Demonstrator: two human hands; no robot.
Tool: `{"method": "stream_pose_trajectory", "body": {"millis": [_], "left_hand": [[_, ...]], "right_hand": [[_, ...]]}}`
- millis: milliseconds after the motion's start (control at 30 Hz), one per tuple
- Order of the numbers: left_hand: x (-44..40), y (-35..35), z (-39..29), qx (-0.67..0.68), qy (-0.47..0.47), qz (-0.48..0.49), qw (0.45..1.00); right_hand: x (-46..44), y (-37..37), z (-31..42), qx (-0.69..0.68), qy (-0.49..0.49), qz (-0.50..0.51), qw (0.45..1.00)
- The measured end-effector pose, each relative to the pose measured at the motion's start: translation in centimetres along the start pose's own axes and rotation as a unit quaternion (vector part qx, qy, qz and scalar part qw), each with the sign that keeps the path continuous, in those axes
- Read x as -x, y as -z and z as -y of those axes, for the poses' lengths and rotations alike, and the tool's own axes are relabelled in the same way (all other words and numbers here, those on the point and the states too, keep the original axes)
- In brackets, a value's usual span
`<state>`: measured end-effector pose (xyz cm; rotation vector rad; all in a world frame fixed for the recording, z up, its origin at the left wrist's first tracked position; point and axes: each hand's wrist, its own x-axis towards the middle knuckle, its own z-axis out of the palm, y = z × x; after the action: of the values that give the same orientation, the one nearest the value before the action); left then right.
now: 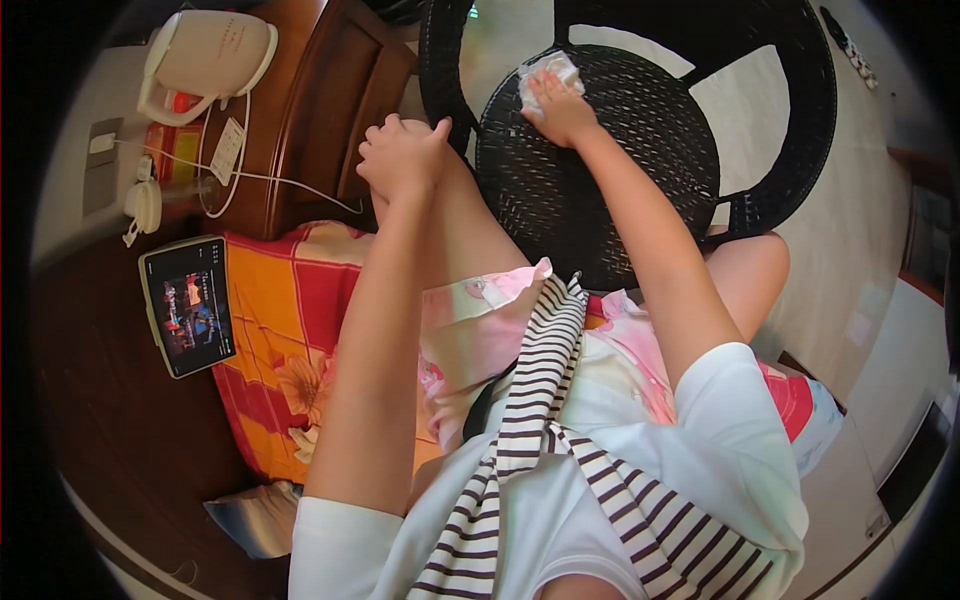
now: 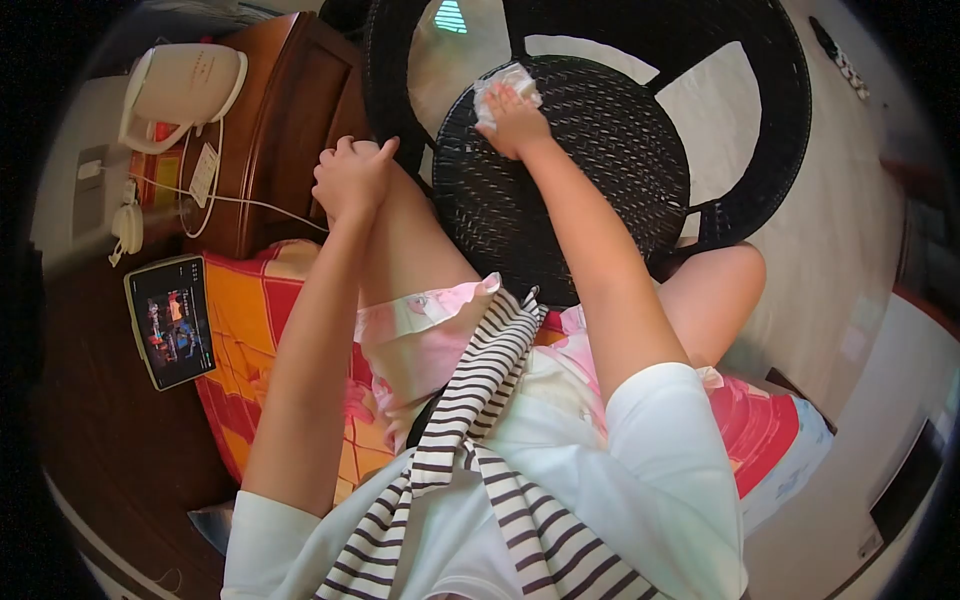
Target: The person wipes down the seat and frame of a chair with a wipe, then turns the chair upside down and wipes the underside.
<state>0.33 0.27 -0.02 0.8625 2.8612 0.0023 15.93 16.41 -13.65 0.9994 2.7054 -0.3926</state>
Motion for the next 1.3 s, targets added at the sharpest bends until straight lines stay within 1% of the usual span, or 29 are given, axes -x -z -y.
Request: {"method": "stream_pose_trajectory", "body": {"millis": [100, 233, 300, 367, 400, 433, 533, 667, 800, 933, 1033, 1200, 1300], "left_hand": [[0.2, 0.3, -0.2, 0.005, 0.003, 0.001, 1.000], [0.1, 0.0, 0.0, 0.003, 0.006, -0.004, 1.000], [0.1, 0.3, -0.1, 0.000, 0.007, -0.002, 1.000], [0.2, -0.2, -0.1, 0.006, 0.004, -0.029, 1.000], [0.2, -0.4, -0.1, 0.008, 0.002, -0.044, 0.999], [0.2, -0.3, -0.1, 0.006, 0.002, -0.030, 1.000], [0.2, 0.1, 0.0, 0.002, 0.002, -0.004, 1.000], [0.3, 0.2, -0.2, 0.000, 0.004, 0.000, 1.000], [0.3, 0.0, -0.1, -0.001, 0.005, -0.005, 1.000], [0.2, -0.1, 0.0, -0.008, 0.001, -0.006, 1.000], [0.2, -0.5, 0.0, 0.006, -0.005, -0.032, 0.999], [0.2, -0.2, 0.1, -0.019, 0.002, -0.006, 1.000], [0.2, -0.3, 0.0, -0.009, 0.000, -0.010, 1.000]], "right_hand": [[-1.0, -0.2, -2.6, -0.006, -0.052, -0.001, 0.999], [0.6, 1.1, -6.7, -0.043, -0.130, 0.008, 0.991], [1.5, 1.2, -9.6, -0.052, -0.144, -0.012, 0.988], [3.0, 1.8, -11.9, -0.064, -0.197, -0.003, 0.978], [3.7, 1.1, -13.5, -0.044, -0.198, -0.011, 0.979], [4.5, 0.7, -14.7, -0.023, -0.200, -0.020, 0.979], [7.1, 0.2, -16.7, -0.047, -0.216, -0.048, 0.974], [9.2, -0.8, -17.8, -0.032, -0.249, -0.043, 0.967], [12.1, -2.5, -16.7, -0.016, -0.280, -0.053, 0.958], [14.8, -2.2, -15.3, 0.005, -0.269, -0.040, 0.962], [17.2, -1.8, -14.2, -0.009, -0.257, 0.003, 0.966], [20.1, -1.3, -12.7, -0.053, -0.241, 0.033, 0.968], [21.1, -0.6, -11.3, -0.060, -0.237, 0.101, 0.964]]}}
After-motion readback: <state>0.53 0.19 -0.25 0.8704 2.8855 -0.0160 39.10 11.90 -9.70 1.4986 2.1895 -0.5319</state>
